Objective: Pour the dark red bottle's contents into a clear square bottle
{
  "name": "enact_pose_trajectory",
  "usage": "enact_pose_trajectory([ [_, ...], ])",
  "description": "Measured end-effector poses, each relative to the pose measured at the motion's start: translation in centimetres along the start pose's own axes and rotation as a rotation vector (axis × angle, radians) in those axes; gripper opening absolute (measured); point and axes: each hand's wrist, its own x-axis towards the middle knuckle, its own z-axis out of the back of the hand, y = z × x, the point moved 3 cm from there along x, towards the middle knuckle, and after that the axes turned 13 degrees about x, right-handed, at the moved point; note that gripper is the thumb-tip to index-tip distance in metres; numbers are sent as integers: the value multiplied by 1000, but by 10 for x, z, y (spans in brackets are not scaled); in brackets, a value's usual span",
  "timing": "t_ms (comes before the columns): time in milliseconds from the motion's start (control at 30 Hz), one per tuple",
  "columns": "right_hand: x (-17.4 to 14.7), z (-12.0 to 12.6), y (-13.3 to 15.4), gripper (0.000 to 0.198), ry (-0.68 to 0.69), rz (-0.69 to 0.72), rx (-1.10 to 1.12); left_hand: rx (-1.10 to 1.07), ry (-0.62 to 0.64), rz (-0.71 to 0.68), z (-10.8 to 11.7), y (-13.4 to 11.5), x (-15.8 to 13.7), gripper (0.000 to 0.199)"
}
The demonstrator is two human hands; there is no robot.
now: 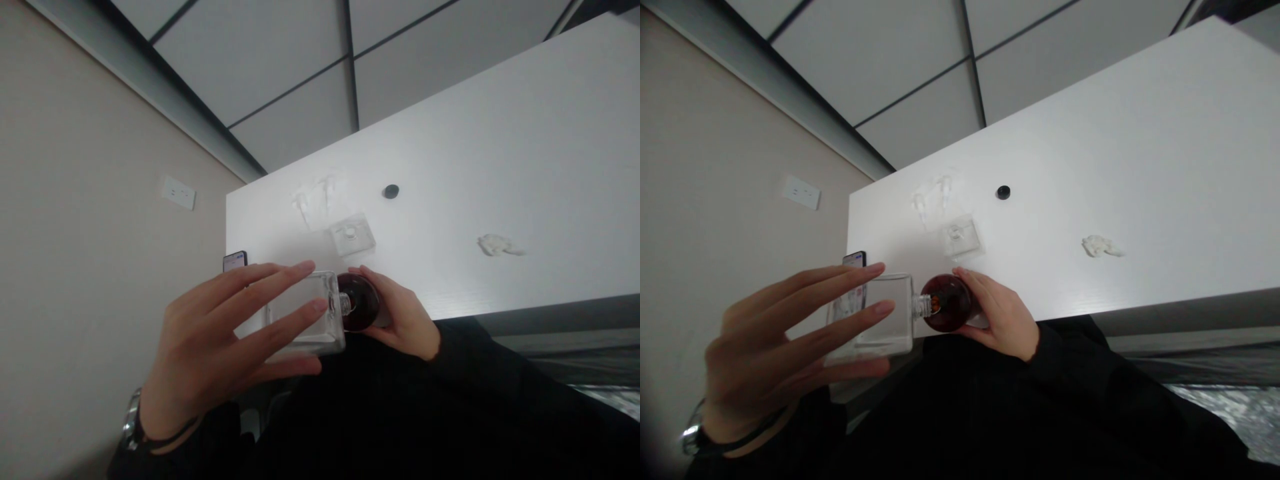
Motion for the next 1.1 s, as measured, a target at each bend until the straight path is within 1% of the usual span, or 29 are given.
enact_pose_trajectory([
  [200,0,-1,1,93,2,-11,-4,-1,21,19,1,-1,2,33],
  [367,1,-1,1,91,-3,10,-13,-14,13,6,1,-2,3,32],
  [567,2,1,2,94,9,-12,-8,-19,57,7,2,-4,10,33],
  [800,1,0,1,98,16,-19,-7,-17,68,15,4,-6,13,32],
  [1100,1,0,1,94,16,-13,-12,-49,68,8,5,-6,13,27],
])
